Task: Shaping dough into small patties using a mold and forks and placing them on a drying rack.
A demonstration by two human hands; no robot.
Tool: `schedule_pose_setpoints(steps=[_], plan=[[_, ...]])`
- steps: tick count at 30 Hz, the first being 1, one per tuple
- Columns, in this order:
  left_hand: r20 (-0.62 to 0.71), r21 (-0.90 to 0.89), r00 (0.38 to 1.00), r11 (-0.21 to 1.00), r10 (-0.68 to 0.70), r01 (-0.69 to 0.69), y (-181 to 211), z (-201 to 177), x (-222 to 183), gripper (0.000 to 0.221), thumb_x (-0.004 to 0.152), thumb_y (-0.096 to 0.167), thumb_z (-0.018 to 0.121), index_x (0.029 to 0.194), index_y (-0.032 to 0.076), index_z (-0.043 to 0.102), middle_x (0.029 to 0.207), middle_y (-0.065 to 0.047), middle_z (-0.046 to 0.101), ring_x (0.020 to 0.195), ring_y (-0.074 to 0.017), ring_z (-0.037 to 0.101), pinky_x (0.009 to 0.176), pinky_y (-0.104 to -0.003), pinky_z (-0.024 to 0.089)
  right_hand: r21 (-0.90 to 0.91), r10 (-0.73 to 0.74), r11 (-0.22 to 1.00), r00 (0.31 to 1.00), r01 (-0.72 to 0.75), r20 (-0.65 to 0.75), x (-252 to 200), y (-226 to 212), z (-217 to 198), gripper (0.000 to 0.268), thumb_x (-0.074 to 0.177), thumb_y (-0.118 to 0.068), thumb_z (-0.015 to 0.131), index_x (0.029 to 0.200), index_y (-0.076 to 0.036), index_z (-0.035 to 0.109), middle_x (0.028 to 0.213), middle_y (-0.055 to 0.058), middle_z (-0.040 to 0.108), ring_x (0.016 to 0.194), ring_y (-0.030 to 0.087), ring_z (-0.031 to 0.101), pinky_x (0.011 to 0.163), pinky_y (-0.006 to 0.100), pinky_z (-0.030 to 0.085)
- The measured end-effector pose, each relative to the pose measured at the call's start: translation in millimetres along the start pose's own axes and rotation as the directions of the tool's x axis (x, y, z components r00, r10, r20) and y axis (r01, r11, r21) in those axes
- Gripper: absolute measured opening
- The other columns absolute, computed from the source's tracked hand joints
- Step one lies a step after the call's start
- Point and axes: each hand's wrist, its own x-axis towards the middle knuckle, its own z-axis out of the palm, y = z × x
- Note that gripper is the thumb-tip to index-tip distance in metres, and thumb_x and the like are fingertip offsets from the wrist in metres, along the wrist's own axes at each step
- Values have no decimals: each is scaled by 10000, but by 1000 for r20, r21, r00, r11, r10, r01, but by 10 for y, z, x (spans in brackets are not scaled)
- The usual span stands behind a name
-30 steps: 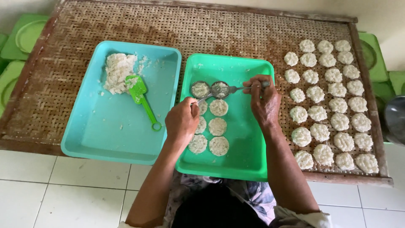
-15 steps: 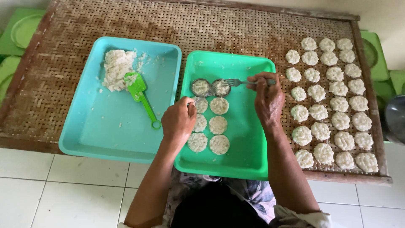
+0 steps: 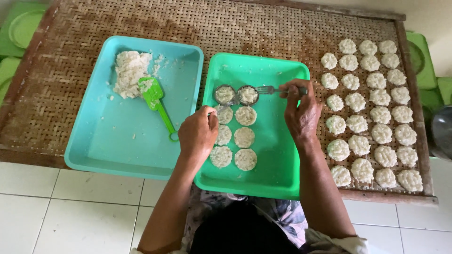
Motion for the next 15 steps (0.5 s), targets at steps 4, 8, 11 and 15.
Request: schedule_pose_setpoints(steps=[4,8,11,15], plan=[[-15,-1,1000,1000,23,-23,23,8,-5,274,993,307,490,1130,183,693,978,-100,767,947,-401,736,859,-568,578,-8,-28,1000,1000,27,-9,-9,52,40,142,1079,-87,498,1011,-124,616,866,41,771,768,194,770,808,328,583],[26,-23,999,1000,20,-20,80,10,-21,274,994,319,485,1120,193,693,970,-96,765,968,-389,735,866,-558,579,19,16,1000,1000,-16,12,-22,-96,17,155,1069,-86,490,985,-125,613,871,33,774,772,180,773,816,328,583],[58,-3,998,1000,31,-31,80,60,-7,269,994,312,479,1115,186,684,956,-97,762,968,-384,736,868,-549,580,18,74,997,996,-75,44,-33,-129,-8,156,1064,-96,487,980,-129,614,885,36,774,784,188,774,825,345,586],[76,11,997,1000,16,-17,76,59,-10,278,991,297,466,1105,163,682,946,-102,764,953,-389,740,867,-547,582,16,97,995,995,-97,20,1,0,-36,153,1070,-117,474,986,-131,602,884,37,770,781,183,771,827,333,588]])
